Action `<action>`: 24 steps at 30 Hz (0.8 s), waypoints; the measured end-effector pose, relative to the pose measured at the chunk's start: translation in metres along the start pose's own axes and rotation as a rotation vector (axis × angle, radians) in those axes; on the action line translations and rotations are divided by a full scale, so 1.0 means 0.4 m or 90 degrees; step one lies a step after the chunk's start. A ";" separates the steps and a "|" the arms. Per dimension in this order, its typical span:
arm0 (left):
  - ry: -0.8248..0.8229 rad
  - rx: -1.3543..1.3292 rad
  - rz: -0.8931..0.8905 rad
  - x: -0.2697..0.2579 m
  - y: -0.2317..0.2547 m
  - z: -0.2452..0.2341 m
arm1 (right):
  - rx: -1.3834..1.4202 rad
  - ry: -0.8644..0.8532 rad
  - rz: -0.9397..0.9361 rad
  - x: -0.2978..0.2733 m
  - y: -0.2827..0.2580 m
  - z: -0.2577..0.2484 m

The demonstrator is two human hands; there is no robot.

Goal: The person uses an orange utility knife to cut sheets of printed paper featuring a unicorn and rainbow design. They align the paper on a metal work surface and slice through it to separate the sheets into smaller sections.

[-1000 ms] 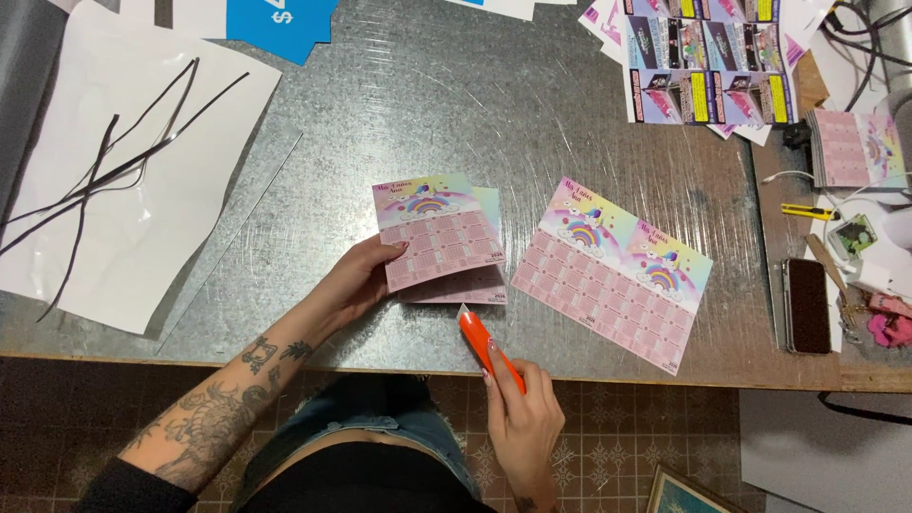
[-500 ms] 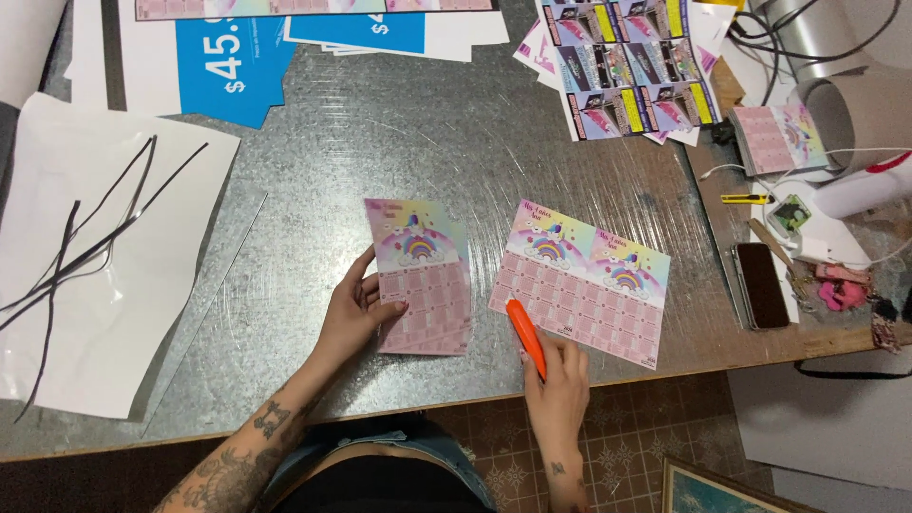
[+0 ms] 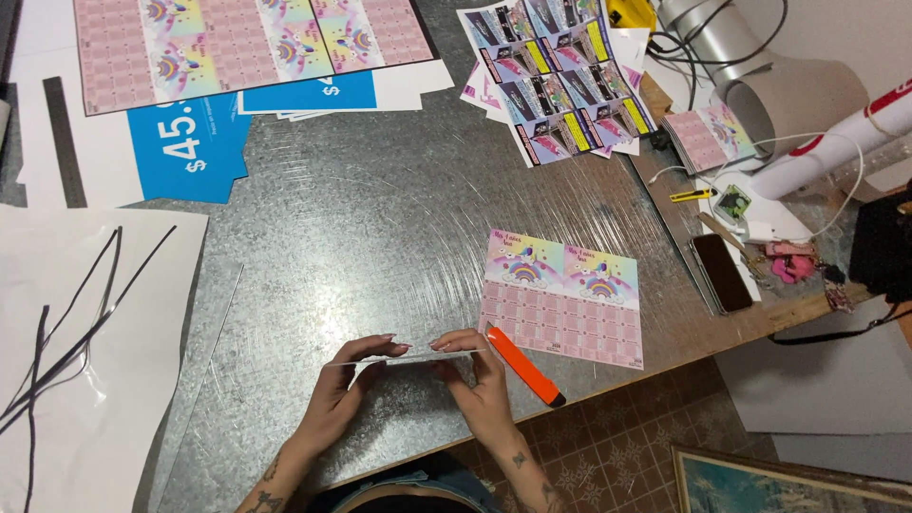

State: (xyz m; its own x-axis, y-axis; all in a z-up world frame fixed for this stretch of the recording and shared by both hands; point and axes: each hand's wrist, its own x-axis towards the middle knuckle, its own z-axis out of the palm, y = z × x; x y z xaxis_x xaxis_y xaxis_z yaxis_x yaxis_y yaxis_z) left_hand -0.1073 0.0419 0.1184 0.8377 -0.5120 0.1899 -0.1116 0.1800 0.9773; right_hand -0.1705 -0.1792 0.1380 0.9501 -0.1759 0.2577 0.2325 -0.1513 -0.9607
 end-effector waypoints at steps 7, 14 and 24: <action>-0.011 0.104 -0.059 -0.048 -0.179 -0.059 | -0.078 -0.049 0.151 -0.013 0.125 -0.009; 0.036 0.172 -0.150 0.056 -0.065 0.018 | -0.141 -0.029 0.161 0.090 0.129 -0.201; 0.448 0.112 -0.125 0.045 -0.245 0.221 | 0.149 0.581 0.292 0.606 0.410 -1.091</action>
State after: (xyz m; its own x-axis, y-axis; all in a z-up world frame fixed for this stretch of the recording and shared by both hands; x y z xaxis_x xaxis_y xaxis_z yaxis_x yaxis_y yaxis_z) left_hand -0.1286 -0.0591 0.0342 0.9885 0.1469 -0.0369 0.0412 -0.0267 0.9988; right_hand 0.0072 -0.6712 0.0876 0.4625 -0.8507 -0.2498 0.0171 0.2902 -0.9568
